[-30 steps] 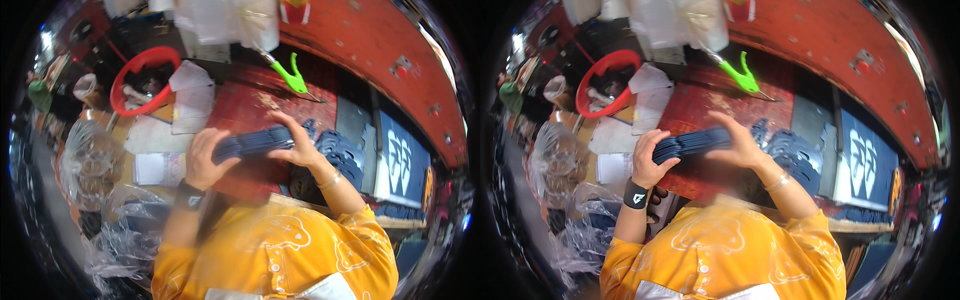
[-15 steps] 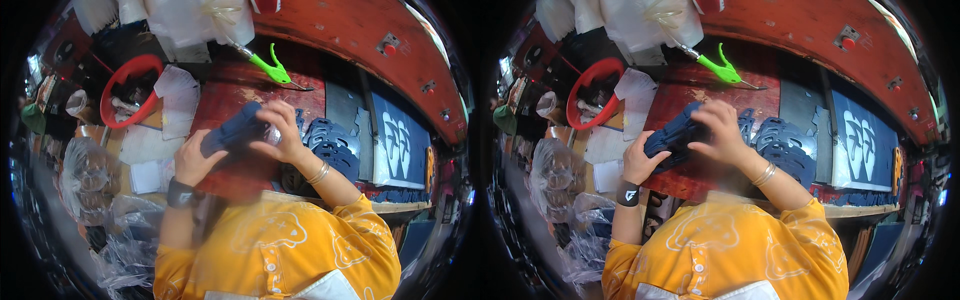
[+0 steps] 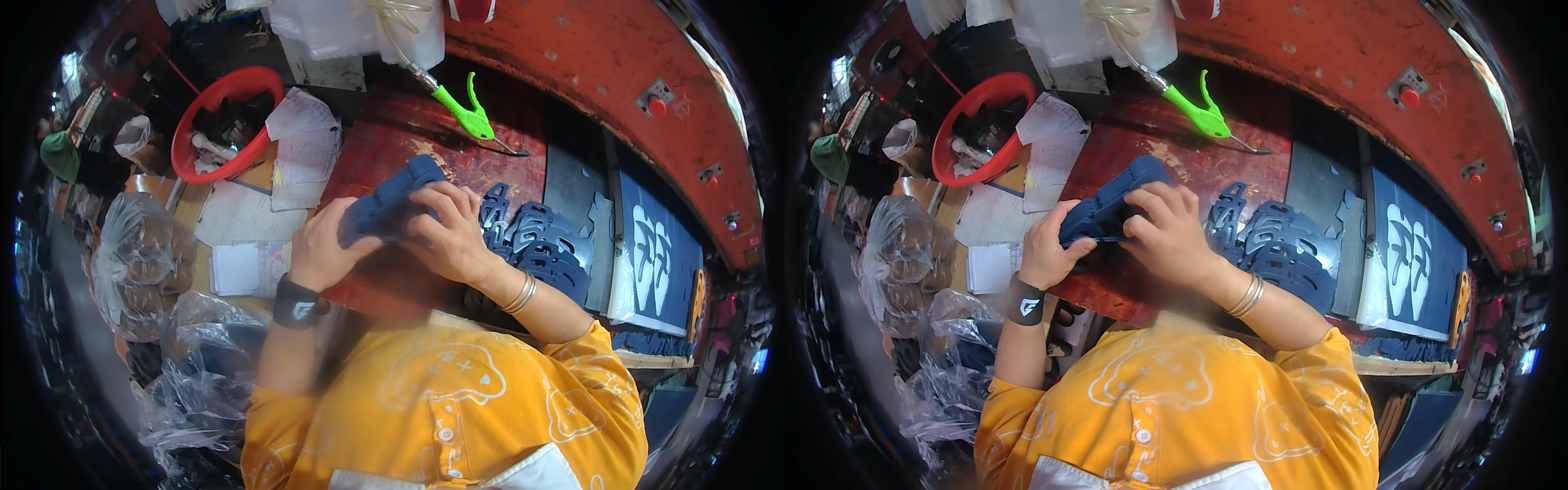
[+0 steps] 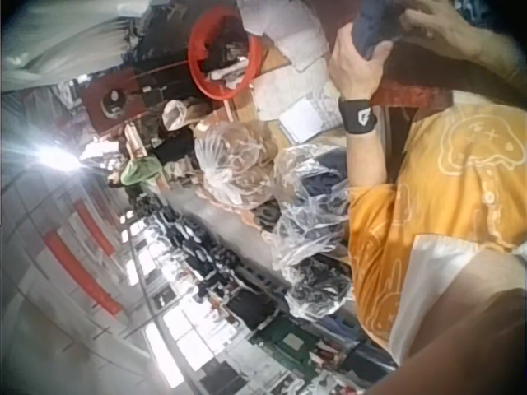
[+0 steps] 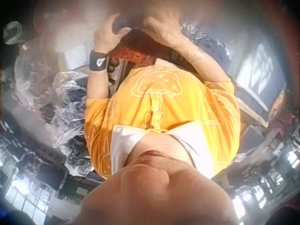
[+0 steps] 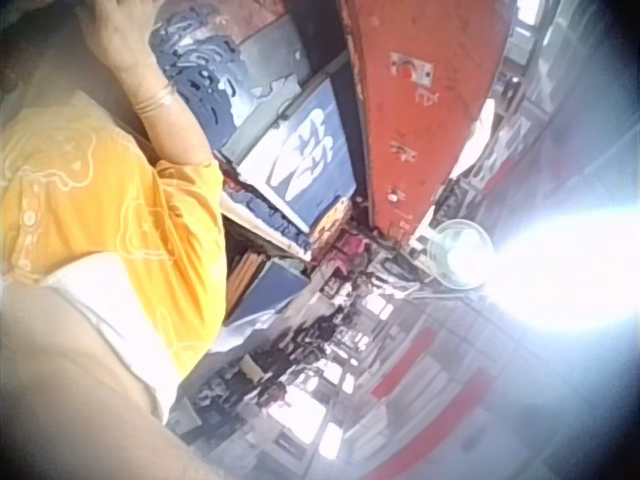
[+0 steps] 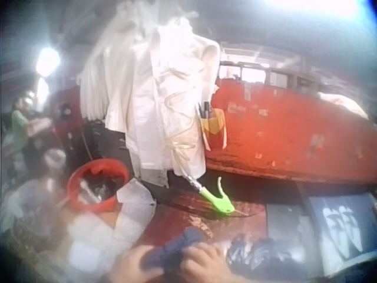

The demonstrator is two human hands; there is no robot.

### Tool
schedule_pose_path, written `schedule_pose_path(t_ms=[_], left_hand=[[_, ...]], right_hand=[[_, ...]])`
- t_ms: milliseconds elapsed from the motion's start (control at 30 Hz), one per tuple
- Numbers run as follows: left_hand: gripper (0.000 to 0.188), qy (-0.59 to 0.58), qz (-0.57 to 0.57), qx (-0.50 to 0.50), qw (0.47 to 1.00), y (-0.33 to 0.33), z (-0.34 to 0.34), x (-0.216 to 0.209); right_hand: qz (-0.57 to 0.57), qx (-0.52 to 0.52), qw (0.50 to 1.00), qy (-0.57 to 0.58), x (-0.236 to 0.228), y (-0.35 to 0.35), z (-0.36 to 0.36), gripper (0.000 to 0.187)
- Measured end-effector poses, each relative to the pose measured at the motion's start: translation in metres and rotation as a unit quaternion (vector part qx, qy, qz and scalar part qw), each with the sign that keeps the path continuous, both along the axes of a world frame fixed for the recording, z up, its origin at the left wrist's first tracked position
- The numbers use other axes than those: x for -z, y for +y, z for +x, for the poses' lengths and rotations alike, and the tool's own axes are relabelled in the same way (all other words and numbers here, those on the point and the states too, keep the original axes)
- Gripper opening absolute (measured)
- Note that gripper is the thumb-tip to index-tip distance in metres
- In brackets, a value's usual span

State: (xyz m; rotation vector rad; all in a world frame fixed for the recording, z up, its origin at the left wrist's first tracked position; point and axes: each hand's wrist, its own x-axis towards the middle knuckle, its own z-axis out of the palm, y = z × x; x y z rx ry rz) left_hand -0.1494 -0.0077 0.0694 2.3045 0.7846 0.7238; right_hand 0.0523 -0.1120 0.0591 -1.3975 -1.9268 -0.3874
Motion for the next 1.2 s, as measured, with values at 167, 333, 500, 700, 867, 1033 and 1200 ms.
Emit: schedule_pose_path(t_ms=[167,333,500,700,867,1033,1200], left_hand=[[0.029,-0.025,-0.069,0.007,0.997,0.006,-0.005,0.006],[0.028,-0.032,-0.127,0.037,0.991,0.011,-0.010,0.010],[0.028,-0.056,-0.193,0.069,0.977,0.019,-0.010,0.009],[0.029,-0.045,-0.210,0.093,0.972,0.039,-0.006,0.017],[0.029,-0.037,-0.137,0.021,0.990,0.049,0.001,0.031],[0.030,-0.026,-0.125,0.018,0.992,0.051,0.005,0.031],[0.041,-0.061,-0.188,0.124,0.972,0.028,-0.004,0.006]], right_hand=[[0.023,-0.035,0.999,-0.005,-0.002,0.009,0.000,0.032],[0.017,-0.031,0.999,-0.016,0.001,0.009,-0.003,0.032],[-0.018,-0.047,0.998,-0.038,-0.010,0.003,-0.007,0.027],[-0.058,-0.124,0.987,-0.079,-0.036,-0.014,-0.006,0.020],[-0.143,-0.127,0.978,-0.088,-0.068,-0.049,-0.005,0.013],[-0.275,-0.131,0.952,0.014,-0.084,-0.056,0.003,0.017],[-0.278,-0.017,0.958,0.064,-0.043,-0.003,0.010,0.031]])
